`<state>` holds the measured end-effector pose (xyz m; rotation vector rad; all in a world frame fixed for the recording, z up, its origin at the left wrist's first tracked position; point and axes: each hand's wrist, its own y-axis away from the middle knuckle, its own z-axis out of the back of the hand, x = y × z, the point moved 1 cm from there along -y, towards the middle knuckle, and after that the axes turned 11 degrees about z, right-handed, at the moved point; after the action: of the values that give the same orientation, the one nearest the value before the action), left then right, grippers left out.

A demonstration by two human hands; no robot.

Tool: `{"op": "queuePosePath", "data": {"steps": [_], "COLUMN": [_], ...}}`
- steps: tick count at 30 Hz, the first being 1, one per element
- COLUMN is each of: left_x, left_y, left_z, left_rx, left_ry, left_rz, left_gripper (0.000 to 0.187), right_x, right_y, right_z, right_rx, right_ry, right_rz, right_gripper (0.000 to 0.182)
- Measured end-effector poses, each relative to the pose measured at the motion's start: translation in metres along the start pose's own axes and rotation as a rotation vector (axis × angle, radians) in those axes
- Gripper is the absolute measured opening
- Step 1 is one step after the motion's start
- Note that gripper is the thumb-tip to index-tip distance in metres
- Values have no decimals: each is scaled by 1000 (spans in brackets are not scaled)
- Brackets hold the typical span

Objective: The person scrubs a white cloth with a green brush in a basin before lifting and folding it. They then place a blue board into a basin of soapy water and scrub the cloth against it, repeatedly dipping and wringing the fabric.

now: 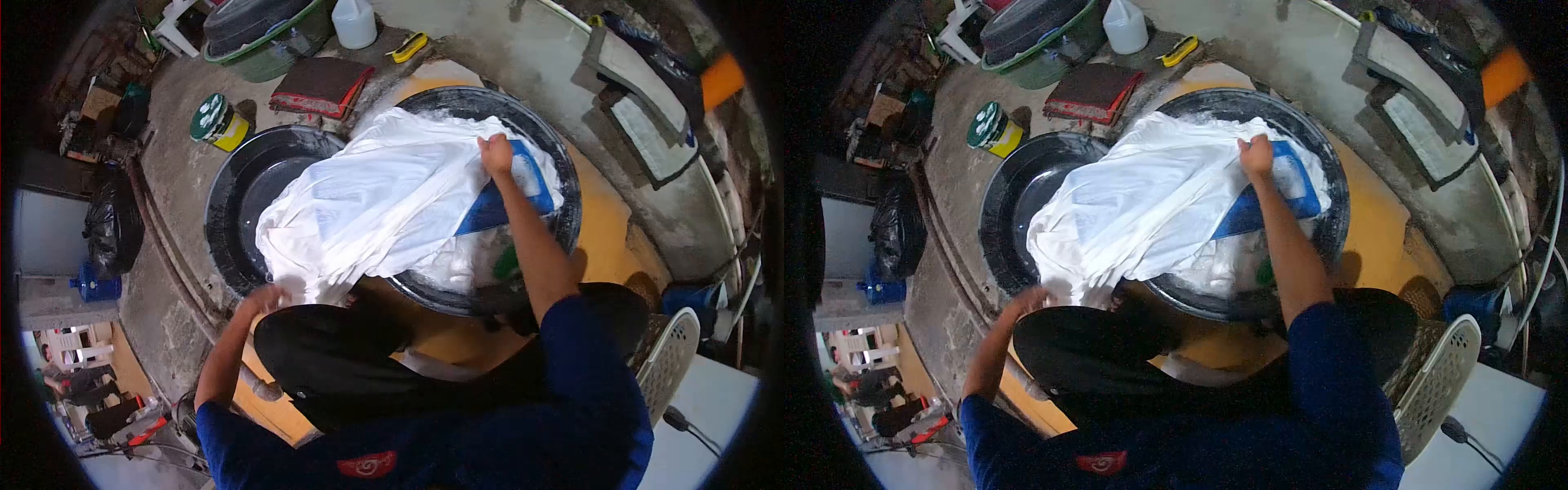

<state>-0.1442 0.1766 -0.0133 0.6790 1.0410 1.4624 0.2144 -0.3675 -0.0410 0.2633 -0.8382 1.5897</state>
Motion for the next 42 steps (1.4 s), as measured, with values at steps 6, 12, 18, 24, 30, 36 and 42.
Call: {"op": "queuePosePath", "data": {"steps": [6, 12, 18, 24, 30, 36, 42], "left_x": [-138, -130, -82, -104, -303, -345, -354], "left_y": [-24, -21, -37, -88, 16, 2, 17], "left_z": [158, 195, 244, 232, 127, 50, 49], "left_rx": [-902, -498, -1502, -1595, -872, -1028, -967], "left_ry": [799, 777, 445, 158, -283, -797, -725], "left_rz": [-297, -246, -59, -39, -550, -467, -377], "left_gripper": [34, 26, 16, 14, 40, 40, 38], "right_x": [52, 35, 16, -45, -59, -54, 5], "right_y": [109, 109, 91, 99, 92, 74, 38], "right_z": [47, 14, 77, 83, 111, 104, 30], "right_rx": [277, 421, 361, 589, 663, 720, 141], "right_ry": [231, -134, -593, -515, -130, 296, -127], "right_rz": [-84, -114, -530, -427, -445, -19, 220], "right_gripper": [49, 35, 18, 17, 23, 30, 25]}}
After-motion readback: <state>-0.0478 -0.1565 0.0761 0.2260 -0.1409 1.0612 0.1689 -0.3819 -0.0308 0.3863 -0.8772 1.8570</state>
